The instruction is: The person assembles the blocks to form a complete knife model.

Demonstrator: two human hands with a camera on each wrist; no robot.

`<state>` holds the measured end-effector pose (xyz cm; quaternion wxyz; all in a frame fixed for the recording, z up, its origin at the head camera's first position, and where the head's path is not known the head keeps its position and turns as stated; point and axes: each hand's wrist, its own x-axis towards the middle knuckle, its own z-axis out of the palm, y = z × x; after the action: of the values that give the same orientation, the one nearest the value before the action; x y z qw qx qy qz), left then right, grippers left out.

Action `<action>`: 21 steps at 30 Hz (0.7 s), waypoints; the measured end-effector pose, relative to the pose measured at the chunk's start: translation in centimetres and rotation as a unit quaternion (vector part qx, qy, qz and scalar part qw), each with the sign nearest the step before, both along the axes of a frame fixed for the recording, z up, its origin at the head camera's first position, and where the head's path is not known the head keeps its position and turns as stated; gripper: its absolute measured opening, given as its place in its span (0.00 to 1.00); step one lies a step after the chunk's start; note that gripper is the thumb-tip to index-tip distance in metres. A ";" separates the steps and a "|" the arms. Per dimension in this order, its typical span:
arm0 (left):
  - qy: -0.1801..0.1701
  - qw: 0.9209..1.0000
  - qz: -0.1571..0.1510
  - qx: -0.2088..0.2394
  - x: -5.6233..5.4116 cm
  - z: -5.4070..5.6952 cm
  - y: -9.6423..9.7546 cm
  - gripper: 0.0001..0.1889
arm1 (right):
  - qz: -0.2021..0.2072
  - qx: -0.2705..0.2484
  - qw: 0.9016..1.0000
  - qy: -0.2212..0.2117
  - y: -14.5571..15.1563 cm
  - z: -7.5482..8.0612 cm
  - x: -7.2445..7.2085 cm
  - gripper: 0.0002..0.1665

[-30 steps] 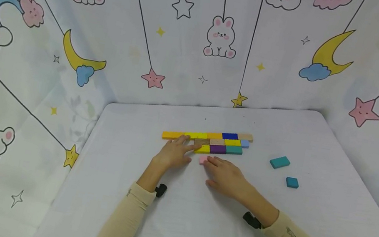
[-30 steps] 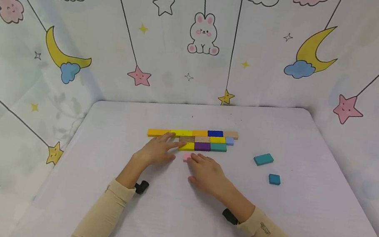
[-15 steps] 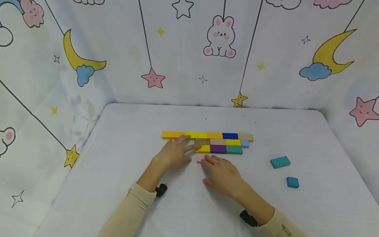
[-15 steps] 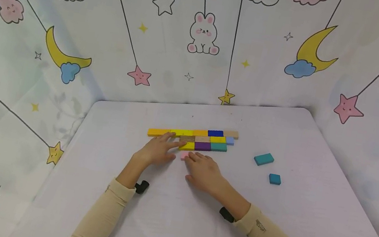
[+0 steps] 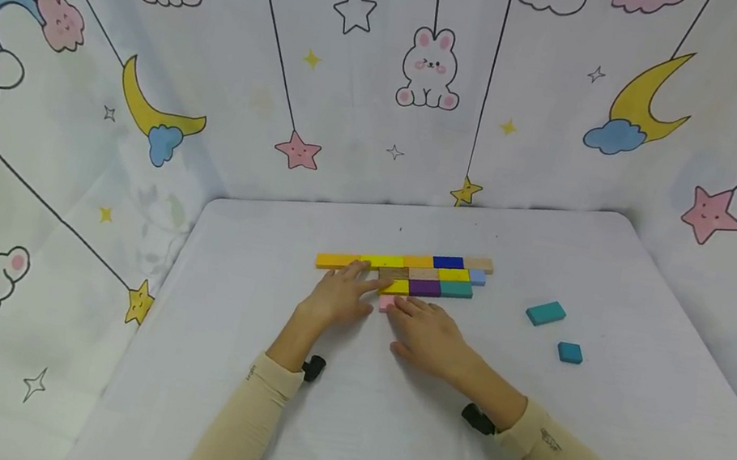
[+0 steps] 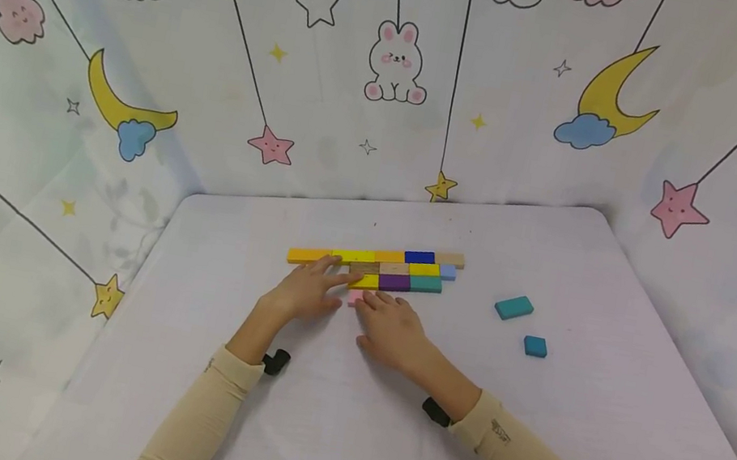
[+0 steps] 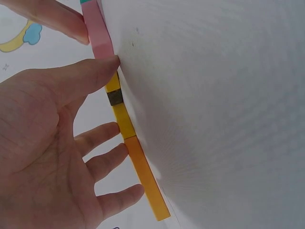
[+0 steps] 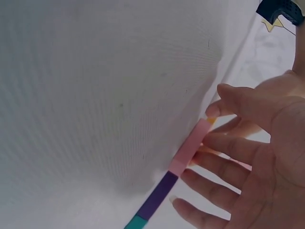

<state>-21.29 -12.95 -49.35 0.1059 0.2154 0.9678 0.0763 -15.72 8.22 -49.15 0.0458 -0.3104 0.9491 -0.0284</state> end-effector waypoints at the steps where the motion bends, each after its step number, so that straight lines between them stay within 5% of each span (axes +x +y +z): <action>1: 0.001 1.000 0.000 0.000 0.0 0.0 0.0 0.31 | -0.001 0.001 1.000 0.001 -0.1 0.0 0.0 0.42; 21: 0.004 1.000 0.005 -0.018 0.1 0.2 0.3 0.31 | -0.004 0.006 1.000 -0.004 -0.5 -0.1 -0.5 0.42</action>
<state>-21.23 -12.68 -49.18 0.1061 0.2084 0.9705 0.0582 -16.23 7.72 -49.28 0.0513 -0.3061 0.9503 -0.0243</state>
